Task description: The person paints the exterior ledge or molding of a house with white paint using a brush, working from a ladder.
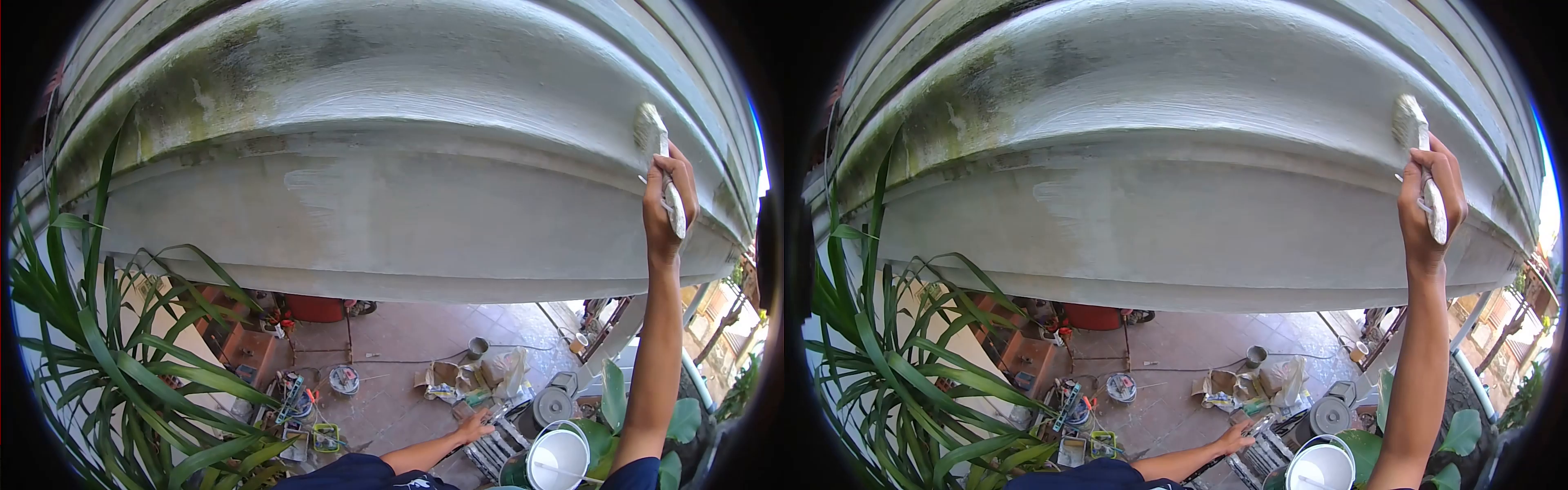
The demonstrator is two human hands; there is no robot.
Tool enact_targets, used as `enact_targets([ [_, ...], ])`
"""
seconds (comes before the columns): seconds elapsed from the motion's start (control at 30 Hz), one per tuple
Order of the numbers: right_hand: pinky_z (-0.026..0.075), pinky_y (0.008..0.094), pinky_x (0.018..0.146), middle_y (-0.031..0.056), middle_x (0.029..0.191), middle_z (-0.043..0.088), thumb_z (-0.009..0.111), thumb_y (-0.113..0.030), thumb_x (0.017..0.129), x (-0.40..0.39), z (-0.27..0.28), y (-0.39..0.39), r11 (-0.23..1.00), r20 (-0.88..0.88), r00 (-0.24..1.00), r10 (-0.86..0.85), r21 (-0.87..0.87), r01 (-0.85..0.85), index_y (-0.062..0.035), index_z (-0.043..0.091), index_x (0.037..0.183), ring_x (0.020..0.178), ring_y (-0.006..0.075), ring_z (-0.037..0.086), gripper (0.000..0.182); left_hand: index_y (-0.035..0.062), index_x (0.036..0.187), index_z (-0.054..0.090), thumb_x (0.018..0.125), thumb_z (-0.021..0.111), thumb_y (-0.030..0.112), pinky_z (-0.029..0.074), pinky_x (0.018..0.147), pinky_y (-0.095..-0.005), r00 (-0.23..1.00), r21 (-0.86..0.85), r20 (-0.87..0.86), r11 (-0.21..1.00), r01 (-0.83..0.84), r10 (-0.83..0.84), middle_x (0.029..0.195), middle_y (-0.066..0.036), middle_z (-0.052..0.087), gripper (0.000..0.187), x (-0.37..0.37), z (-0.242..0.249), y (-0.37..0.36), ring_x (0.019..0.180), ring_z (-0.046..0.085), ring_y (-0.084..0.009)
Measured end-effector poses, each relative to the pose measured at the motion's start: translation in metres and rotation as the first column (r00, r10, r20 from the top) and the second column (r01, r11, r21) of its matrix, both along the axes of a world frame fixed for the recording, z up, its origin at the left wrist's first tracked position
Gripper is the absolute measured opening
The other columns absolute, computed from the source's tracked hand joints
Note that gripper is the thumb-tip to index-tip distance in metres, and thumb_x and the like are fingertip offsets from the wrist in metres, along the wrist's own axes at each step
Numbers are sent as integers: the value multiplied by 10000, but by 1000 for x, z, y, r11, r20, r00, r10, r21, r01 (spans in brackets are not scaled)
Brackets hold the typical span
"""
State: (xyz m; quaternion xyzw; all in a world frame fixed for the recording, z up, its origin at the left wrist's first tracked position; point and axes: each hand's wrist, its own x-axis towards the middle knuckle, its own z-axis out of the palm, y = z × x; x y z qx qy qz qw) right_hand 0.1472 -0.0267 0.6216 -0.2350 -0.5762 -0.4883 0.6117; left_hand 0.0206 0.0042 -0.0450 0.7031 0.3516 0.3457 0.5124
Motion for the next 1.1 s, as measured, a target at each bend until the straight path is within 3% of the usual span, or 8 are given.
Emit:
enact_targets([
  [0.27, 494, 351, 498, 184, 726, 563, 625, -74, 709, -229, 13, -7, 986, 298, 949, -108, 153, 64, -37, 566, 676, 634, 279, 586, 77, 56, 1220, 531, 739, 716, 364, 464, 901, -397, 998, -14, 13, 998, -61, 61, 1138, -196, 633, 600, -6, 25, -11, 1055, 610, -328],
  [0.43, 546, 362, 518, 203, 703, 571, 634, -110, 725, -323, -3, -28, 875, 438, 772, 460, -77, -478, -3, 579, 647, 694, 338, 620, 143, 51, 1239, 530, 729, 729, 350, 452, 937, -397, 999, -55, -25, 998, -44, 43, 1146, -214, 626, 624, -11, 41, -15, 1083, 600, -338],
  [0.47, 539, 368, 521, 179, 721, 586, 659, -94, 713, -324, 2, -28, 850, 410, 756, 510, -109, -515, -6, 584, 679, 720, 322, 630, 121, 37, 1250, 522, 730, 731, 340, 442, 955, -397, 997, -1, 55, 998, -57, 57, 1158, -223, 621, 636, 3, -9, 2, 1101, 591, -344],
  [0.57, 515, 322, 530, 110, 708, 609, 682, -67, 726, -281, 22, -8, 569, 239, 522, 818, -205, -797, -22, 618, 747, 679, 218, 628, 81, 26, 1246, 521, 730, 730, 338, 439, 956, -395, 1000, -108, 10, 994, 8, -7, 1165, -221, 620, 638, -10, 30, -11, 1106, 589, -331],
  [0.63, 474, 283, 526, 41, 683, 622, 690, -66, 753, -221, 23, 0, 372, -147, 468, 872, -424, -826, -44, 653, 809, 615, 120, 592, 71, -4, 1254, 514, 748, 701, 280, 440, 948, -373, 1000, -86, -17, 996, -26, 25, 1175, -208, 613, 610, -11, 36, -14, 1100, 582, -301],
  [0.8, 505, 219, 628, 25, 799, 652, 634, -49, 869, -59, -3, -3, 697, -259, 757, 600, -295, -653, -37, 666, 880, 697, 71, 609, 36, 7, 1246, 528, 755, 693, 261, 443, 932, -362, 1000, -74, 12, 997, 7, -6, 1144, -175, 626, 577, -12, 37, -17, 1072, 585, -266],
  [0.93, 513, 263, 783, 55, 924, 674, 626, -75, 897, 69, -35, 2, 940, -355, 920, 168, -224, -258, -34, 678, 989, 863, 123, 632, 114, 15, 1251, 517, 742, 708, 301, 442, 942, -385, 1000, -62, -3, 998, 10, -10, 1151, -208, 619, 614, -11, 31, -11, 1092, 589, -308],
  [1.1, 512, 355, 836, 141, 985, 679, 632, -29, 853, 27, -37, 13, 991, -156, 981, -119, -78, 108, -32, 705, 969, 907, 257, 659, 136, 18, 1251, 514, 746, 720, 309, 444, 944, -396, 999, -17, 11, 998, -53, 53, 1158, -233, 614, 618, -7, 28, -14, 1097, 591, -337],
])
